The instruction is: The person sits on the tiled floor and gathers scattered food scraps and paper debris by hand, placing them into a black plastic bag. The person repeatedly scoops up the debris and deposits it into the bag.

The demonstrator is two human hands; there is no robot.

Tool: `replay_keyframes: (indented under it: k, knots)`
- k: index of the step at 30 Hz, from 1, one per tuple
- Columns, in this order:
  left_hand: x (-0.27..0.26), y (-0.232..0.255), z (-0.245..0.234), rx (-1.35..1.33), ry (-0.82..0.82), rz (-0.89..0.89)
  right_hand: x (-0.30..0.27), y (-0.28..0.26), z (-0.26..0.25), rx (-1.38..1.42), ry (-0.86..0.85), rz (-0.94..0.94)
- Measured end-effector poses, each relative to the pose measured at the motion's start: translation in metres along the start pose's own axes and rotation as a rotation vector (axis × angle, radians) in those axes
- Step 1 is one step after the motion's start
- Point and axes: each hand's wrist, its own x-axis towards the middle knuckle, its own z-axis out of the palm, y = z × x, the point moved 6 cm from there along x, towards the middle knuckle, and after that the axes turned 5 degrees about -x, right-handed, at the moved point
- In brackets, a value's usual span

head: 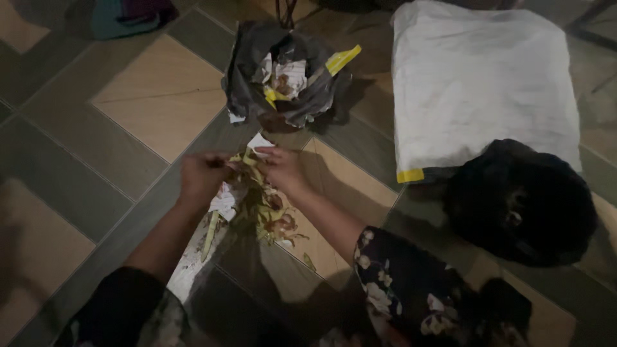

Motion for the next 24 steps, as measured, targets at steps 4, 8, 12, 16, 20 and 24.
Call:
replay_keyframes:
  k: [4,8,12,16,20,24]
  knots:
    - [-0.012,0.028,-0.014,-0.234,-0.022,0.105,0.012,-0.039,0.014,0.087,-0.141,0.211]
    - [-0.011,0.079,-0.022,-0.245,-0.023,0.184,0.022,-0.105,0.009,-0.085,-0.135,0.043]
    - [0.010,0.155,-0.012,-0.199,-0.102,0.202,0.036,-0.178,-0.031,-0.182,-0.095,-0.043]
    - [0.061,0.234,0.015,0.044,-0.136,0.210,0.089,-0.242,-0.089,-0.409,-0.048,0.036]
    - [0.132,0.290,0.056,0.794,-0.062,0.275,0.145,-0.254,-0.137,-0.519,0.048,0.015]
    - [0.148,0.266,0.081,0.486,0.139,0.432,0.184,-0.233,-0.127,-0.707,-0.165,-0.551]
